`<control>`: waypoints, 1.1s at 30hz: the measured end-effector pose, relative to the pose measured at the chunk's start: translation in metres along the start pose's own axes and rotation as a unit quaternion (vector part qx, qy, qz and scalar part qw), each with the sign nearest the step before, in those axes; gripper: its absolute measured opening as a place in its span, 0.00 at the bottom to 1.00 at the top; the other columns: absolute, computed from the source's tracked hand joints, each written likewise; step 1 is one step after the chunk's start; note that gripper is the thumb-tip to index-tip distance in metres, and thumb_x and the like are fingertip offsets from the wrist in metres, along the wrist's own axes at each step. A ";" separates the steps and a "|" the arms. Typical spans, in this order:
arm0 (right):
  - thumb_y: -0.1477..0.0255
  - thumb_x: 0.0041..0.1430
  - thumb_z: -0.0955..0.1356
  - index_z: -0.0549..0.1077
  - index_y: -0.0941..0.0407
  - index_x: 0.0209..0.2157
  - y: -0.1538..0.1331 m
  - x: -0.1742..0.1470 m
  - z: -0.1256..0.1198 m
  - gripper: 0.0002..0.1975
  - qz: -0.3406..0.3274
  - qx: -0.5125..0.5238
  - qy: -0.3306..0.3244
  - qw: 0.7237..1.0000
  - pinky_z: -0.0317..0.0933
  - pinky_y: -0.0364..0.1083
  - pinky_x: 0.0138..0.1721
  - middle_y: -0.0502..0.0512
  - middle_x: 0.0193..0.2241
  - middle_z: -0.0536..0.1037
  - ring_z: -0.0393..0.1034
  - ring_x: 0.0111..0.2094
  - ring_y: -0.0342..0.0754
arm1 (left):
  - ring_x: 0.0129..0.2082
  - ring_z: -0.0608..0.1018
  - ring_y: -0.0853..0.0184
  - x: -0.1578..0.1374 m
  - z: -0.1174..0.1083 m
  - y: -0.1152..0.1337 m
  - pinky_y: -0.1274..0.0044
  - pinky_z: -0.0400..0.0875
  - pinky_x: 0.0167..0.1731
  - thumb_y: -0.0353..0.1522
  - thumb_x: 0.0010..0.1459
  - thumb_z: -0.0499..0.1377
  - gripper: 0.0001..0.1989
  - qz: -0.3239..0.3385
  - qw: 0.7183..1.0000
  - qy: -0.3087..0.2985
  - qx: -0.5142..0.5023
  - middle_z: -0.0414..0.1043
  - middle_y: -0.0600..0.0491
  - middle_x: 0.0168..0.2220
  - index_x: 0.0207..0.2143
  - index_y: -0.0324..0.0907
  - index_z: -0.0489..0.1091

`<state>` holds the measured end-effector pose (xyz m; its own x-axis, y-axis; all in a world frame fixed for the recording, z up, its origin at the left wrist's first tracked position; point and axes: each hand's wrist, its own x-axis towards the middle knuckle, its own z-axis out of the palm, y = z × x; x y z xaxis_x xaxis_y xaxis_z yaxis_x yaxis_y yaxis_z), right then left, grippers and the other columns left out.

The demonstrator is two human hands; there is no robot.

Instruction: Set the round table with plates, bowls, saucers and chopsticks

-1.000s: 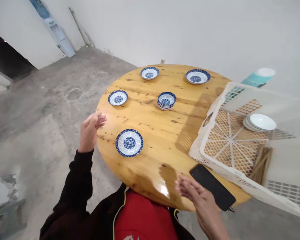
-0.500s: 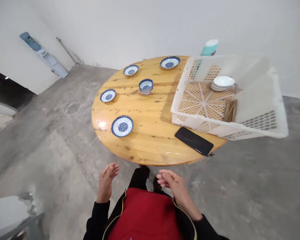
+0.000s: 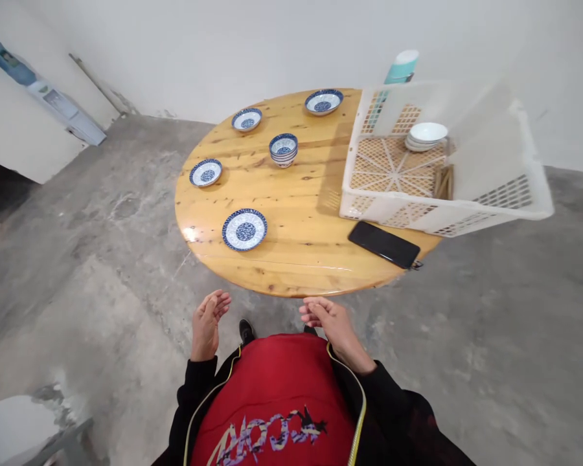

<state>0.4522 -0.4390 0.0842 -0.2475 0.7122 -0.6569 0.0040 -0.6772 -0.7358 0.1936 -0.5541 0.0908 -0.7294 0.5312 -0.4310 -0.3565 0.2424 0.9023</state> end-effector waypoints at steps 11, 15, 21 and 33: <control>0.54 0.41 0.77 0.78 0.57 0.31 0.046 -0.013 0.210 0.22 0.002 -0.015 -0.127 0.992 0.64 0.44 0.29 0.54 0.26 0.82 0.73 0.24 0.44 | 0.41 0.85 0.60 0.082 -0.179 0.014 0.72 0.77 0.43 0.52 0.48 0.70 0.29 -0.016 0.997 0.075 0.013 0.82 0.43 0.41 0.43 0.39 0.76; 0.54 0.42 0.77 0.78 0.57 0.33 0.055 -0.021 0.247 0.23 0.001 -0.011 -0.108 0.994 0.64 0.44 0.30 0.55 0.28 0.82 0.74 0.26 0.45 | 0.43 0.85 0.58 0.102 -0.196 0.024 0.72 0.77 0.43 0.53 0.46 0.71 0.31 -0.038 0.998 0.004 0.047 0.83 0.41 0.43 0.43 0.39 0.78; 0.51 0.41 0.79 0.78 0.57 0.34 0.060 -0.023 0.257 0.26 -0.002 -0.007 -0.046 0.999 0.67 0.47 0.32 0.57 0.29 0.82 0.74 0.27 0.47 | 0.41 0.84 0.59 0.135 -0.173 0.038 0.72 0.76 0.41 0.53 0.46 0.70 0.32 -0.051 0.995 -0.066 0.063 0.83 0.38 0.43 0.42 0.36 0.78; 0.54 0.43 0.76 0.77 0.57 0.33 0.019 0.074 0.322 0.22 -0.007 0.051 -0.047 0.998 0.65 0.45 0.30 0.55 0.28 0.81 0.74 0.26 0.46 | 0.42 0.83 0.57 0.243 -0.091 0.105 0.70 0.76 0.42 0.50 0.55 0.65 0.24 0.036 0.958 -0.217 0.185 0.82 0.42 0.41 0.42 0.40 0.79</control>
<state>0.1219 -0.4583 0.0745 -0.3369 0.7046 -0.6245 -0.0973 -0.6858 -0.7213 -0.0740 -0.4736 0.0795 -0.4037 0.8260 -0.3934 -0.0246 0.4200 0.9072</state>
